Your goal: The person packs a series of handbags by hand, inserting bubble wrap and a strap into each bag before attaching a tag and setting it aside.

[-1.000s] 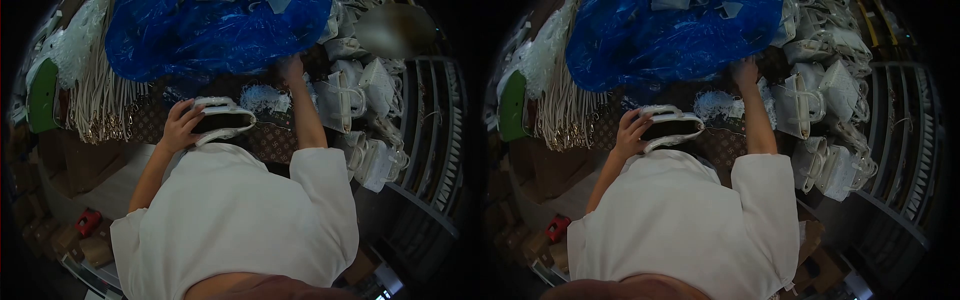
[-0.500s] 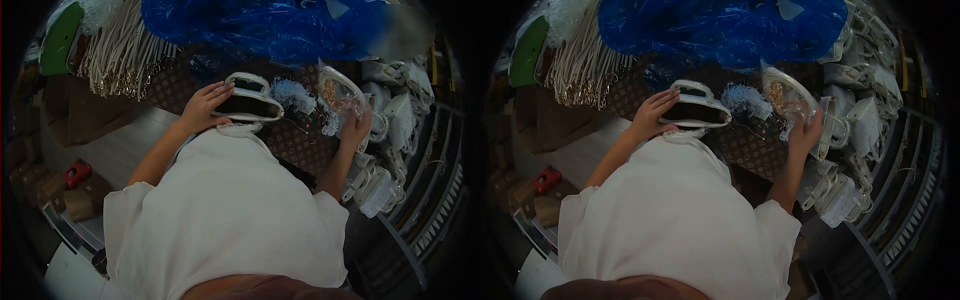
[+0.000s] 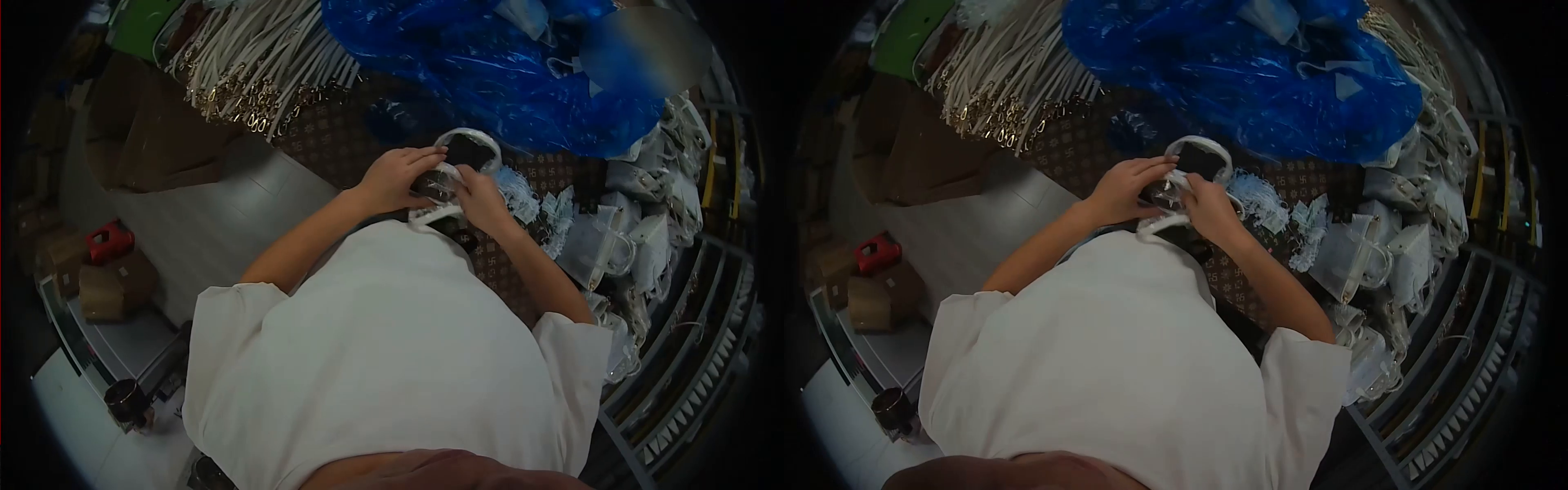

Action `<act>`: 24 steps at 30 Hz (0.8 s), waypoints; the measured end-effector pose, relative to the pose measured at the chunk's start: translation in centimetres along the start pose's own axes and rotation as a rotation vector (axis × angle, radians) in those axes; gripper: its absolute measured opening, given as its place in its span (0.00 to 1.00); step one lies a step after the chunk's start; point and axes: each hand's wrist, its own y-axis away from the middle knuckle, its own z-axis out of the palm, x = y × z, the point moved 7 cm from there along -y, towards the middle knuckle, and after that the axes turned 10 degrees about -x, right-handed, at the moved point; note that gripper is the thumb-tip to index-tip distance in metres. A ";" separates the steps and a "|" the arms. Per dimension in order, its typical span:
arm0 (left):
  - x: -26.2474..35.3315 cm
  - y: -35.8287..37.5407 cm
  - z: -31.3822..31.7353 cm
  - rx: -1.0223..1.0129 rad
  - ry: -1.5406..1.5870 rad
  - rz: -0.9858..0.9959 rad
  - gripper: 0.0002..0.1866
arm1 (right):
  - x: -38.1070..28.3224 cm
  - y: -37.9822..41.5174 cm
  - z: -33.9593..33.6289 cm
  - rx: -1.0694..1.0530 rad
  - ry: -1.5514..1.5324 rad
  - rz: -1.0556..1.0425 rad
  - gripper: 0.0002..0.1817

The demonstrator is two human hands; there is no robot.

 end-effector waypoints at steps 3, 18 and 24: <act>0.2 0.2 0.6 -0.016 -0.027 0.061 0.38 | 4.8 -0.4 3.0 -0.231 -0.027 0.158 0.18; 0.4 -0.2 1.9 -0.056 -0.061 0.095 0.36 | 9.8 -2.9 9.4 -0.426 1.628 -0.285 0.23; -0.5 -0.7 2.0 -0.115 -0.091 0.100 0.32 | 1.9 -0.2 3.4 -0.492 0.523 0.364 0.17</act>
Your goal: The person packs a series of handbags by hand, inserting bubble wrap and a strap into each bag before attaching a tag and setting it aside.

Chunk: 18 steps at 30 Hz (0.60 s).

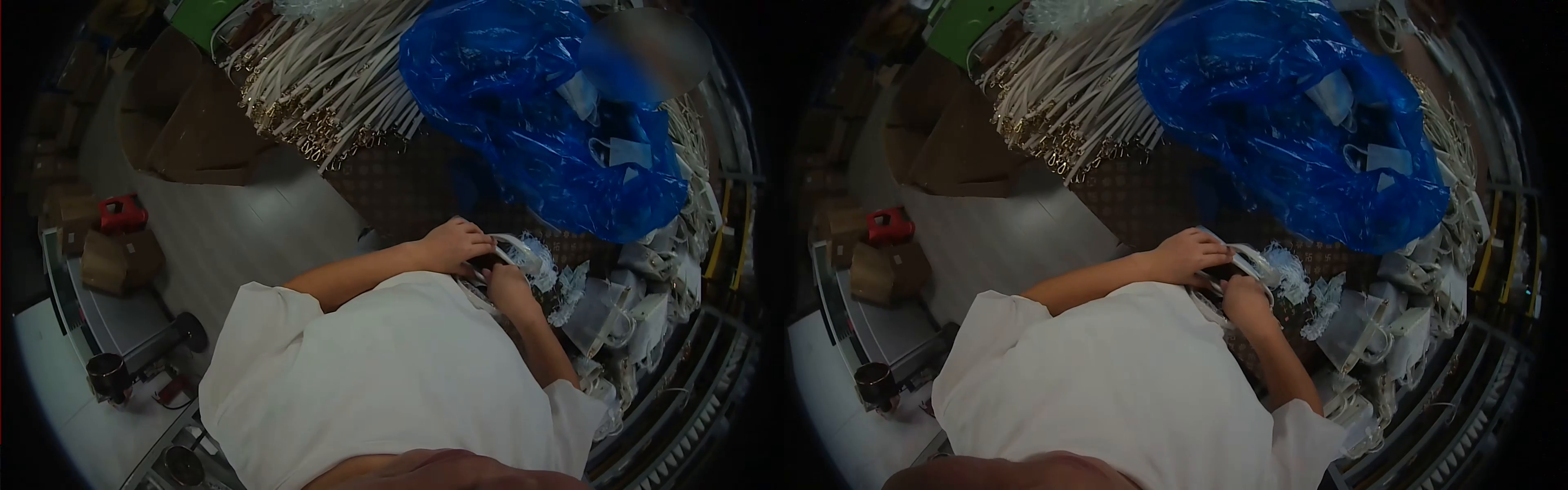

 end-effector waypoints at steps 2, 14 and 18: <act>-0.3 -0.2 -0.6 -0.074 0.061 0.050 0.28 | -1.2 -0.3 -1.7 0.035 -0.178 -0.112 0.15; -24.8 5.3 -25.2 0.736 0.002 -0.382 0.08 | 0.6 1.5 -2.2 0.107 -0.797 -0.099 0.22; -39.8 8.4 -32.9 0.586 -0.994 -0.834 0.20 | -1.8 7.8 -8.5 0.102 -0.907 -0.132 0.18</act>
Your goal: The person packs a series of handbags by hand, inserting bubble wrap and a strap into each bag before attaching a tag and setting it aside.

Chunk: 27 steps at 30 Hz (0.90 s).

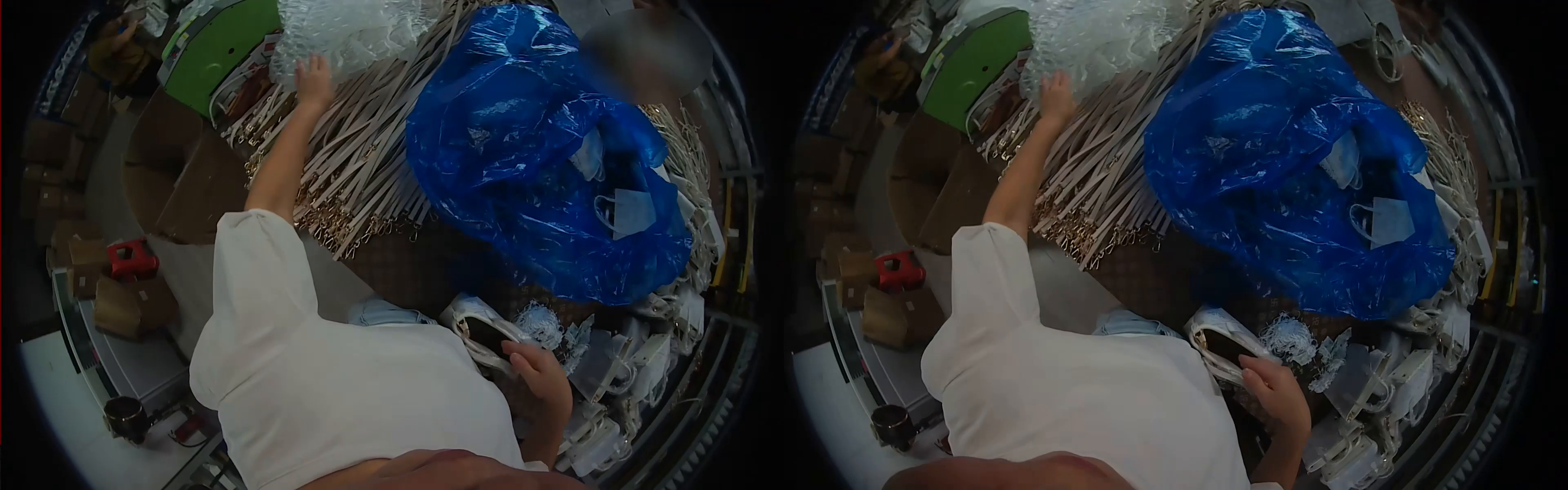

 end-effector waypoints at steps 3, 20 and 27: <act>-3.2 -1.5 6.4 -0.235 0.080 -0.173 0.15 | -2.4 1.1 -0.6 0.074 -0.107 -0.257 0.16; 19.5 22.2 -21.3 -1.268 1.743 0.428 0.08 | -8.4 -17.0 5.4 -0.036 1.109 -0.879 0.26; 10.3 18.6 -8.5 -1.162 1.393 -0.014 0.16 | -1.9 -21.1 2.8 0.007 -0.060 -0.150 0.13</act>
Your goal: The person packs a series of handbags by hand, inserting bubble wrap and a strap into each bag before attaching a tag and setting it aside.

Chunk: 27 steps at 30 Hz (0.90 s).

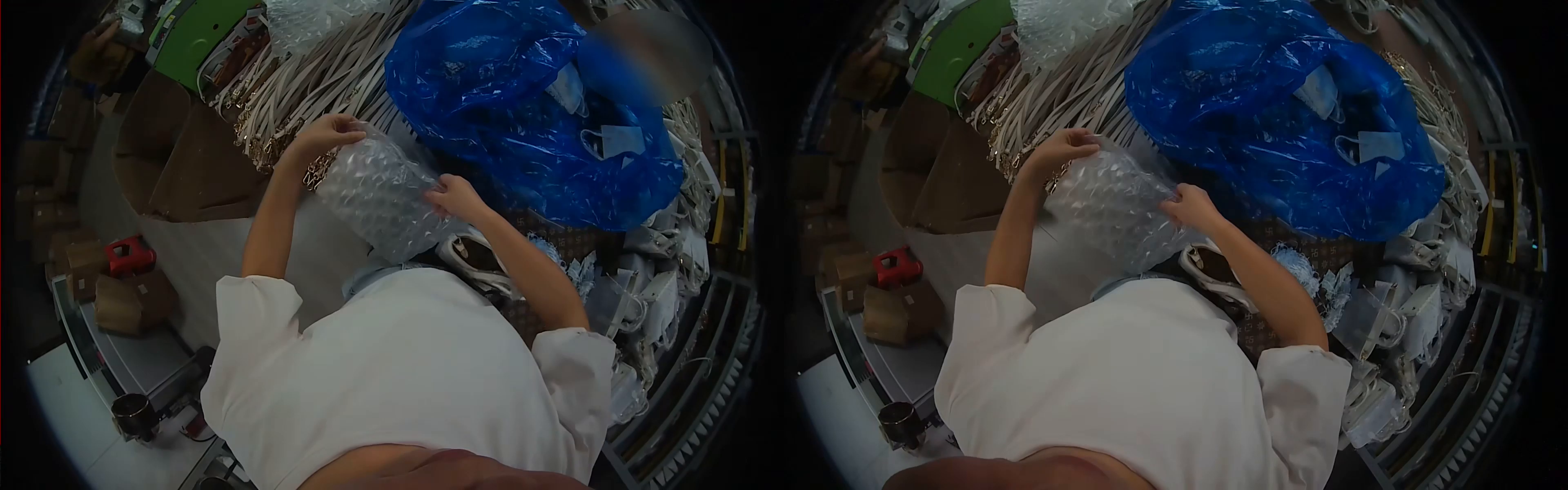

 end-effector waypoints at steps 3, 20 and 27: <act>-4.0 -0.7 -1.3 0.157 0.054 -0.181 0.32 | 2.9 -1.6 0.6 -0.065 0.328 0.174 0.17; -4.5 2.8 4.7 0.248 -0.336 -0.245 0.49 | -5.3 4.1 -0.5 -0.118 0.508 -0.139 0.31; 2.9 6.1 3.3 -0.089 0.397 0.262 0.42 | -12.0 8.7 -2.3 -0.152 0.515 -0.361 0.21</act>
